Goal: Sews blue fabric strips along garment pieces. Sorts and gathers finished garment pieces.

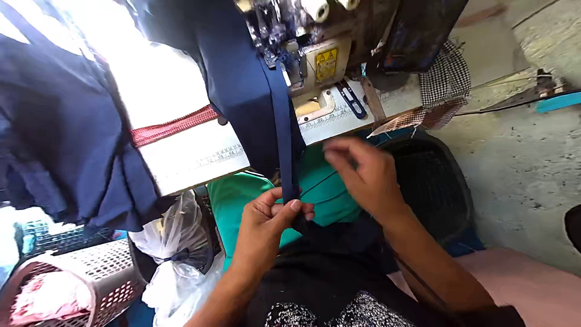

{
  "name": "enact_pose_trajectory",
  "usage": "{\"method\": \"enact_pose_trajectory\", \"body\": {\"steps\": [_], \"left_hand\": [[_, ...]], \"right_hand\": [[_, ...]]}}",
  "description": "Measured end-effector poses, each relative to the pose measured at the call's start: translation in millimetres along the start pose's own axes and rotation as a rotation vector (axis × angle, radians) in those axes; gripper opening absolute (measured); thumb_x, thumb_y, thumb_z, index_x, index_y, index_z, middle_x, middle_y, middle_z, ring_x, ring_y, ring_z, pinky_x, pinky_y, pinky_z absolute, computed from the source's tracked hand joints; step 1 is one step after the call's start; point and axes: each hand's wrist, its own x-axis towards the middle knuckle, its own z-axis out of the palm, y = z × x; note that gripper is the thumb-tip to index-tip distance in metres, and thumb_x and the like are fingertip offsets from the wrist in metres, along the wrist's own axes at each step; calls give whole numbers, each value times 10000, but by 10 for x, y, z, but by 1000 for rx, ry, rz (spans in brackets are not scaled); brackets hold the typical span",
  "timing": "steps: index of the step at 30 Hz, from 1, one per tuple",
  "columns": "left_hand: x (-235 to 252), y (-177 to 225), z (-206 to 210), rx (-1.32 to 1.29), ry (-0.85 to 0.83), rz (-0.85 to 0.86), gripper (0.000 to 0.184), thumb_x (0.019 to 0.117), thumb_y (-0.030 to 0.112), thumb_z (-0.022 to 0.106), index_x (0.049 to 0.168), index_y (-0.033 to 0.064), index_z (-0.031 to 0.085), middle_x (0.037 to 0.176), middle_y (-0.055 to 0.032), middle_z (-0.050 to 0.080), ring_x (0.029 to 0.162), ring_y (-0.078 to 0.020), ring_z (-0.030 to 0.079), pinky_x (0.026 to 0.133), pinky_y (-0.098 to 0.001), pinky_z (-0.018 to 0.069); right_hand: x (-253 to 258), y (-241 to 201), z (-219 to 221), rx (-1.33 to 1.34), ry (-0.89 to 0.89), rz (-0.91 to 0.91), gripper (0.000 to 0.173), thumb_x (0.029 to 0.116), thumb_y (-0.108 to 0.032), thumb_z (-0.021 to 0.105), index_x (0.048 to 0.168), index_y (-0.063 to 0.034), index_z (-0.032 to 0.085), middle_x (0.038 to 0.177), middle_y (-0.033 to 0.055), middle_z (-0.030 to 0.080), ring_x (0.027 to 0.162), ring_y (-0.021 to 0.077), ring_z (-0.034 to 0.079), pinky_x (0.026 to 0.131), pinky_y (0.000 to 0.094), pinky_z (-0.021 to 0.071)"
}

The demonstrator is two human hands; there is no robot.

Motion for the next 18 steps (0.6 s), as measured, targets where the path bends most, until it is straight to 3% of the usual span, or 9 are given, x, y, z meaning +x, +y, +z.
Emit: {"method": "enact_pose_trajectory", "body": {"steps": [2,3,5,7,10,13,18], "left_hand": [[-26,58,70,-81,-47,-22,131,991,61,650,1102,-9,644,885,-116,773,816,-207,771,805,-365,646],[-25,41,102,-75,-58,-1,112,991,68,656,1071,-11,654,880,-122,772,811,-216,772,796,-372,649],[-30,-54,125,29,-46,90,117,1008,76,635,1039,-33,667,872,-129,773,795,-223,774,776,-382,657],[-69,-187,87,186,-15,167,159,1026,74,603,1023,-56,695,883,-127,776,798,-223,775,767,-382,664],[-209,-420,0,316,8,134,206,1032,102,598,958,-29,738,876,-96,778,793,-183,769,756,-350,662],[-275,-559,-14,391,7,102,207,1001,149,651,850,46,749,718,34,697,636,-2,629,602,-184,535],[-217,-557,-23,317,-65,78,163,957,128,715,828,36,752,719,25,710,633,-6,637,608,-187,544]], "right_hand": [[394,70,244,183,55,-11,491,999,-162,656,1440,8,523,1383,152,611,1190,205,654,985,366,569],[480,83,389,364,18,7,546,985,-107,654,1487,-16,459,1377,121,616,1163,169,664,959,335,583],[424,34,597,622,-13,113,410,993,-52,617,1394,-41,532,1139,94,721,908,140,722,764,318,624],[153,-38,634,641,3,198,240,1000,-73,606,1235,-35,639,987,60,732,813,120,709,714,308,618],[-424,-144,548,666,-29,323,187,1004,-81,621,1161,13,658,979,46,752,865,87,728,795,265,627],[-736,-221,453,733,-55,414,151,991,-50,629,1105,27,691,929,29,750,764,57,708,677,213,611],[-757,-176,324,721,-162,400,156,1007,-69,607,1041,4,741,934,17,741,758,35,693,681,192,607]]}}
